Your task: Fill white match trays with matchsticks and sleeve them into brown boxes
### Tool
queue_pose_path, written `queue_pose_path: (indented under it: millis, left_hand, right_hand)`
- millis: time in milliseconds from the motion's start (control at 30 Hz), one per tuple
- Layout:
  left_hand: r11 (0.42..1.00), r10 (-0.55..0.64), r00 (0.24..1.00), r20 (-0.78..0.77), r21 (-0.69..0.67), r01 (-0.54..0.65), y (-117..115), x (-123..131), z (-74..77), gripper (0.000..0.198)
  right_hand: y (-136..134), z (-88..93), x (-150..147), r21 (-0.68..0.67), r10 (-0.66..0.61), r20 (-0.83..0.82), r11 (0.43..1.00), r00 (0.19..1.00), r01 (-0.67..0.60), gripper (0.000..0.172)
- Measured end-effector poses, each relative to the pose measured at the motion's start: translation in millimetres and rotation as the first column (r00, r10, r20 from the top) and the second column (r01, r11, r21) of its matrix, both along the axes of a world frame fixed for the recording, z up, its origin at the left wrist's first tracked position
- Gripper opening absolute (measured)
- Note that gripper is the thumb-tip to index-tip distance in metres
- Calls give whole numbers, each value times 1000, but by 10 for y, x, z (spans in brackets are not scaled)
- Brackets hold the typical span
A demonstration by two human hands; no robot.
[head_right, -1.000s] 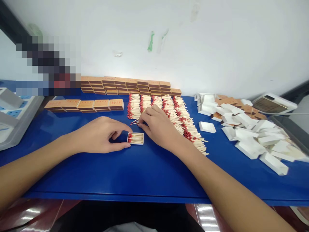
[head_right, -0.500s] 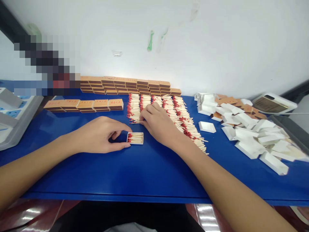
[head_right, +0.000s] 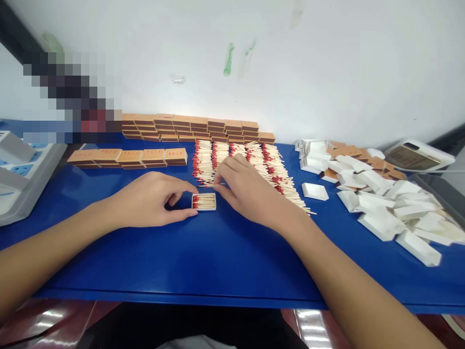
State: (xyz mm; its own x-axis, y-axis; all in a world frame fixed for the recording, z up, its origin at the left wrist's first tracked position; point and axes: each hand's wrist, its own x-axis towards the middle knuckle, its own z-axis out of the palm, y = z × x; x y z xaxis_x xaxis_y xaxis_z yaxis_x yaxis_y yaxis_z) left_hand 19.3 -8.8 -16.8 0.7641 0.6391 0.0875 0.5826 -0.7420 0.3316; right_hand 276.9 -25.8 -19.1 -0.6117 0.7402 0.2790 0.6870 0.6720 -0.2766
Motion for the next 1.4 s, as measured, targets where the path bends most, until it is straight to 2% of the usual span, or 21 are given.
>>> queue_pose_path:
  millis: [100,367,700,933,1133,1400]
  left_hand:
    - [1000,25,1000,3,17,-25,5,-1,-6,27]
    - [1000,10,1000,21,14,-10,16,0,-14,29]
    - [1000,-2,1000,20,14,2,3,2,3,28]
    - [1000,9,1000,6,-1,-9,-3,6,19,28]
    - [1000,1,1000,18,7,-1,-3,8,1,28]
    - [1000,-3,1000,23,8,3,-5,9,13,27]
  right_hand:
    - [-99,47,3,-54,35,25,998,999,-34,10]
    - [-145,14,-92,-39,48,91,998,995,-44,12]
    - [-138,-30,-119,-51,53,18,997,998,-52,16]
    - [-137,-36,-145,-18,63,-33,998,997,-63,13]
    - [-134,-58,-161,25,23,-72,999,997,-21,14]
    - [-138,-54,-156,-7,43,-80,999,996,-44,14]
